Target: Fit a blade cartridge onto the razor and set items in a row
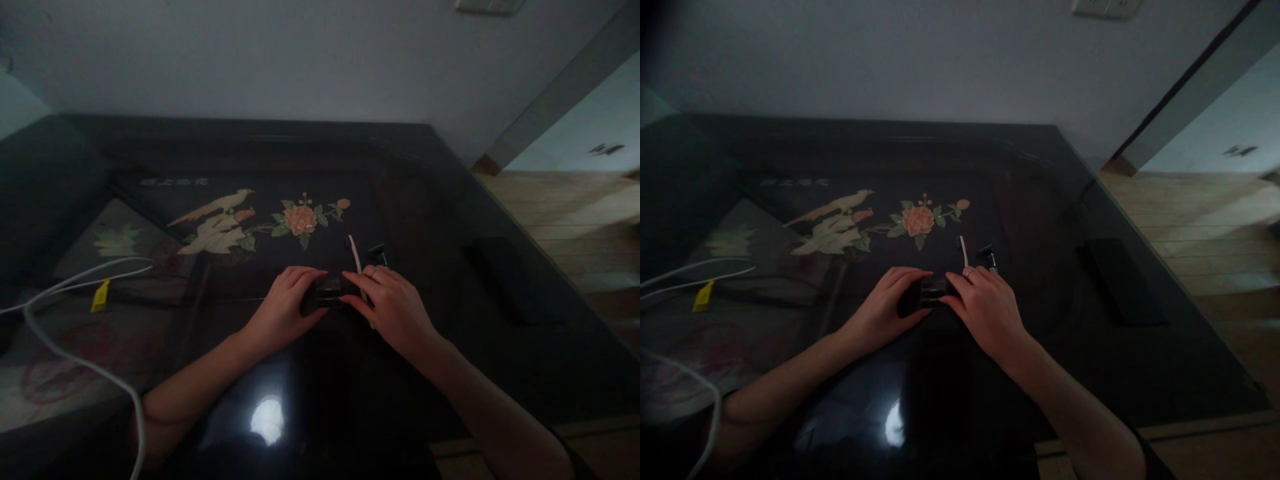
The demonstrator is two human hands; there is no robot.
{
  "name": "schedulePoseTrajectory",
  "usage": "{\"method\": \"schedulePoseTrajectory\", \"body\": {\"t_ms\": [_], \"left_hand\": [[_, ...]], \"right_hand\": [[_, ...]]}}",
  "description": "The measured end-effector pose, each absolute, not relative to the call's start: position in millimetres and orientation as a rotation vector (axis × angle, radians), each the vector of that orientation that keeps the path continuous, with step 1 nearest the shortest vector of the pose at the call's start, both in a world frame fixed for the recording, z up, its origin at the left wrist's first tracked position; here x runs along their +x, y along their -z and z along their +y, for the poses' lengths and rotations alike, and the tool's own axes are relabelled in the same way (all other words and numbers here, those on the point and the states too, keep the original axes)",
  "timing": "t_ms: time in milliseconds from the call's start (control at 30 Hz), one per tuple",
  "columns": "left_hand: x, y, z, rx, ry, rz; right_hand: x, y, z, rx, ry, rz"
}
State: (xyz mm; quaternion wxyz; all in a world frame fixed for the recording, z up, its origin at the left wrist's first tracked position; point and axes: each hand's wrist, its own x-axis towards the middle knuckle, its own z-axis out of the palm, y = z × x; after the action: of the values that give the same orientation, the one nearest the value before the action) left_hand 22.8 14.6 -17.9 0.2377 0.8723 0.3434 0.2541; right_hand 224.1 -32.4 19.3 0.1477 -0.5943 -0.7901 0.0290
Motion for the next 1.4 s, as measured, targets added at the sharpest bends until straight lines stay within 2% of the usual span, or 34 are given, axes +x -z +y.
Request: {"method": "schedulePoseTrajectory", "body": {"t_ms": [400,1033,1233,1400], "left_hand": [[19.2,20.9,19.1,2.323,-0.668,0.958],[20.7,16.1,10.7,2.29,-0.97,0.812],[23.2,13.3,8.1,2.275,-1.057,0.823],[30.6,10.1,0.8,2.283,-0.987,0.805]], "right_hand": [[221.9,-5.9,-30.5,-1.63,-0.185,-2.336],[225.2,-5.6,-25.8,-1.387,-0.402,-2.2],[241.2,-24.3,-23.4,-1.378,-0.302,-2.153],[294.7,-44.0,-21.5,-1.49,-0.265,-1.999]]}}
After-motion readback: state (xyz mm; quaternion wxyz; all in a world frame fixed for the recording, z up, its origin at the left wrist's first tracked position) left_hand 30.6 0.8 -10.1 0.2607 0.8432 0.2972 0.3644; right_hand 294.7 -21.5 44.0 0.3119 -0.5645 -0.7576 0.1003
